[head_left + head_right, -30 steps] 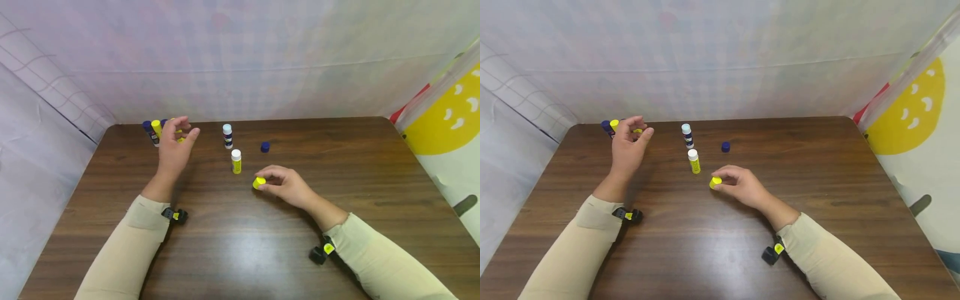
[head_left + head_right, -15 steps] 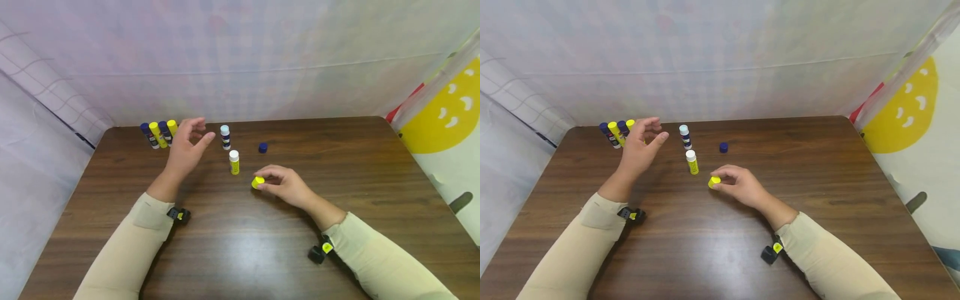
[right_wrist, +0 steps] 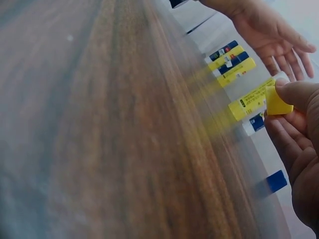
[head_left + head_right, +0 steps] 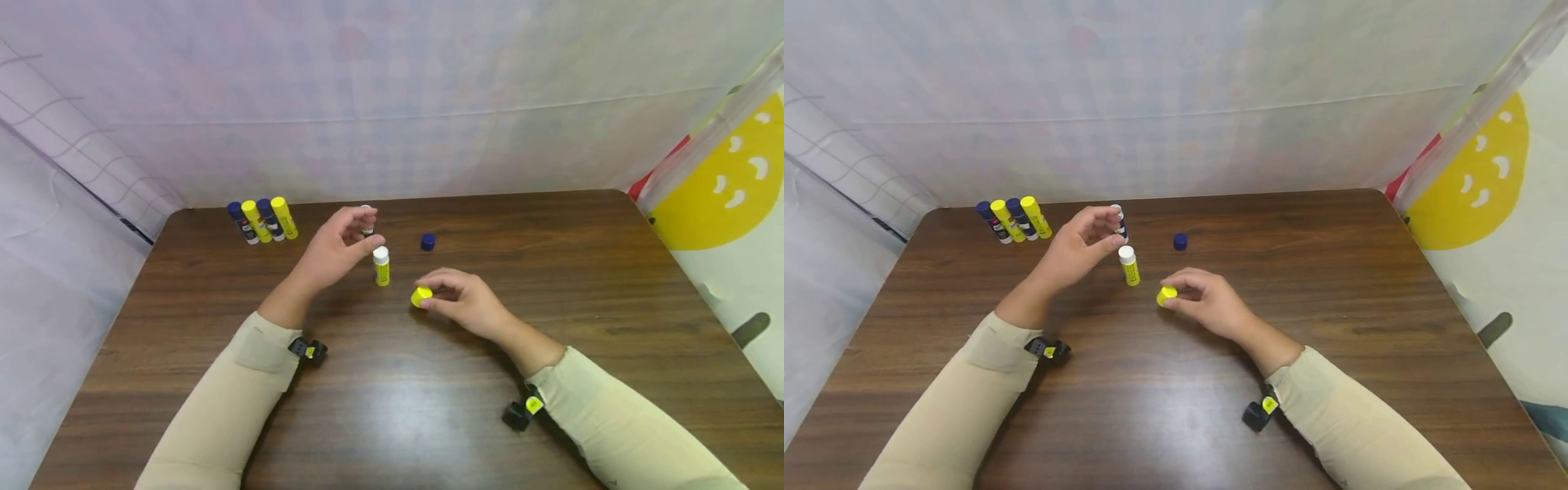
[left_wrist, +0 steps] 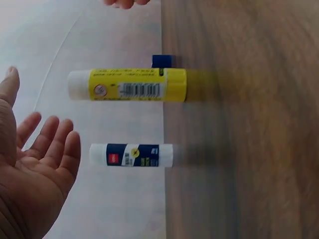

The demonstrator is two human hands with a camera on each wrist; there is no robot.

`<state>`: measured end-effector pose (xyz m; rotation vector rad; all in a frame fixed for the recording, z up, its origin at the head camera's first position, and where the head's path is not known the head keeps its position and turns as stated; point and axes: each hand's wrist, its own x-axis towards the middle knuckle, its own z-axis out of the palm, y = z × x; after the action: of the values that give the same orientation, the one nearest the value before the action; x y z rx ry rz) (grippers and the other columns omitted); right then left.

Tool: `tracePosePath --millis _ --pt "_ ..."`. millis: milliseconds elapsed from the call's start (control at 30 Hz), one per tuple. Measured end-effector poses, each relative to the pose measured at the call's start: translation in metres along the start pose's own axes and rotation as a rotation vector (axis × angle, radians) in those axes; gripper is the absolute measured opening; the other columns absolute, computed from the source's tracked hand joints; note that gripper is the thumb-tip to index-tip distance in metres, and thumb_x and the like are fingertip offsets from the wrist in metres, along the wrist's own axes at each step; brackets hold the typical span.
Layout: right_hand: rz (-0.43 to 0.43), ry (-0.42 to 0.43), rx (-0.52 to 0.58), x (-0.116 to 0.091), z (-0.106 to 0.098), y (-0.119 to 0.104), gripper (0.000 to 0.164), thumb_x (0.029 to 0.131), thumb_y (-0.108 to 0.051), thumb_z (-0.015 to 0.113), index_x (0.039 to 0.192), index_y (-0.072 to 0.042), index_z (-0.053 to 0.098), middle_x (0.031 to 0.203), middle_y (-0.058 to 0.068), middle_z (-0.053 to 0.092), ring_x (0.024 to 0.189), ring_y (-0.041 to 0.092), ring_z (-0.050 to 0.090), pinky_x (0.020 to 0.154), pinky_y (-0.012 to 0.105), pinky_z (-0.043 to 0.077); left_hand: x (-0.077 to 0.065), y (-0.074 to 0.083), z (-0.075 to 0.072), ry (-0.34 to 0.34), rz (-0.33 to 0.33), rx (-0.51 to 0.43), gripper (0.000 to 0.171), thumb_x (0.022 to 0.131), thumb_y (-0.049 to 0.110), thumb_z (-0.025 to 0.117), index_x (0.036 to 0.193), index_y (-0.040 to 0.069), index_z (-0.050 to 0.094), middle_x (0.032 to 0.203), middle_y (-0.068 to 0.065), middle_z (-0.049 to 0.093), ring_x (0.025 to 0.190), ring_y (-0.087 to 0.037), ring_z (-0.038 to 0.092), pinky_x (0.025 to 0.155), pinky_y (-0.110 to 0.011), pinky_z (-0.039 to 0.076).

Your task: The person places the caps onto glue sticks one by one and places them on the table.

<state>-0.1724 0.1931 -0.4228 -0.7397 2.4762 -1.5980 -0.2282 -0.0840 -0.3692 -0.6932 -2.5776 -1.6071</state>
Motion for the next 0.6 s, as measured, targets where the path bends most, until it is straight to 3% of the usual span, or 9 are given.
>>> tracePosePath --millis 200,367,600 --pt "-0.004 0.005 -0.004 0.001 0.0 0.002 0.03 0.093 -0.012 0.079 0.121 -0.002 0.074 0.125 0.011 0.071 0.112 0.021 0.069 0.092 0.025 0.059 0.001 -0.006 0.008 -0.109 -0.062 -0.016 0.056 0.1 0.034 0.071 0.148 0.013 0.052 0.143 -0.013 0.058 0.129 -0.032 0.057 0.106 -0.047 0.049" --pt "-0.002 0.016 0.003 0.001 0.0 0.0 0.03 0.091 -0.009 0.08 0.119 0.0 0.074 0.124 0.012 0.072 0.111 0.02 0.069 0.091 0.026 0.06 0.002 -0.008 0.013 -0.179 -0.137 -0.052 0.059 0.098 0.031 0.074 0.149 0.013 0.052 0.148 -0.014 0.057 0.131 -0.029 0.057 0.11 -0.048 0.048" --pt "0.007 0.024 -0.006 0.001 0.0 0.0 0.029 0.09 -0.007 0.081 0.118 0.0 0.075 0.123 0.011 0.073 0.11 0.021 0.069 0.089 0.026 0.061 0.002 -0.012 0.016 -0.259 -0.211 -0.057 0.06 0.097 0.031 0.076 0.149 0.012 0.054 0.145 -0.011 0.06 0.124 -0.027 0.062 0.1 -0.046 0.054"
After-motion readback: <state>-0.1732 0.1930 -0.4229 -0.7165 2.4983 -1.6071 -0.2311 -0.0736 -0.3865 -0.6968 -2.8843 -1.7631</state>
